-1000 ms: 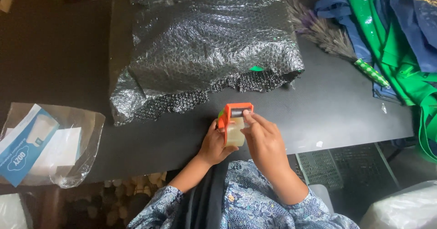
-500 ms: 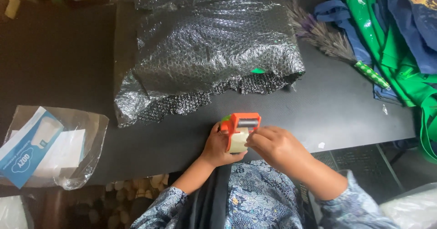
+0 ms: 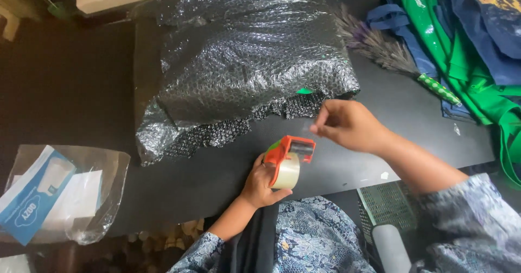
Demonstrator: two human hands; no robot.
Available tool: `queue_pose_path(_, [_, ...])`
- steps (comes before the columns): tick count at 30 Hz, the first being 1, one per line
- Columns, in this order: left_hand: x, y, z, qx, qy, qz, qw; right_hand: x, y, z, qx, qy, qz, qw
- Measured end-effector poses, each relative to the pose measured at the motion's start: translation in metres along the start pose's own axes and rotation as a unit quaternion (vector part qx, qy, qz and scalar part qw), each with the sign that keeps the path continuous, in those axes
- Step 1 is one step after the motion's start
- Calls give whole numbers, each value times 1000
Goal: Wrapping a green pillow in black bubble wrap and securing it with tape from a dispenser.
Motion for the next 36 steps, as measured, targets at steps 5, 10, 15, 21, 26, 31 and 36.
queue_pose_path(5, [1,-2,0,-2,-12,-2,1000,12,35,40,77,88,-28,993])
queue_pose_path(10, [-4,4,4,53,19,23,998,21,61,67,22,135,-56,989])
queue_pose_path(15, [-2,3,6,66,18,30,997,38,63,77,43,178,-81,980])
queue_pose_path(21, [-12,12,18,53,30,55,997,62,64,130,82,301,-68,948])
queue_pose_path(26, [4,-5,-1,54,36,50,997,68,52,162,103,370,-32,923])
queue_pose_path(31, [-4,0,9,105,52,60,991,45,21,263,179,347,236,890])
queue_pose_path(36, [-12,1,11,110,52,66,990,-4,-67,318,128,383,475,782])
Point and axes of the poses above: each hand's wrist, its own y-axis towards the middle knuckle, its own x-axis out of the palm, z = x × y, the point moved 4 cm from there along y, towards the middle knuckle, and after that the axes turned 8 degrees about y, right-handed, at the moved point
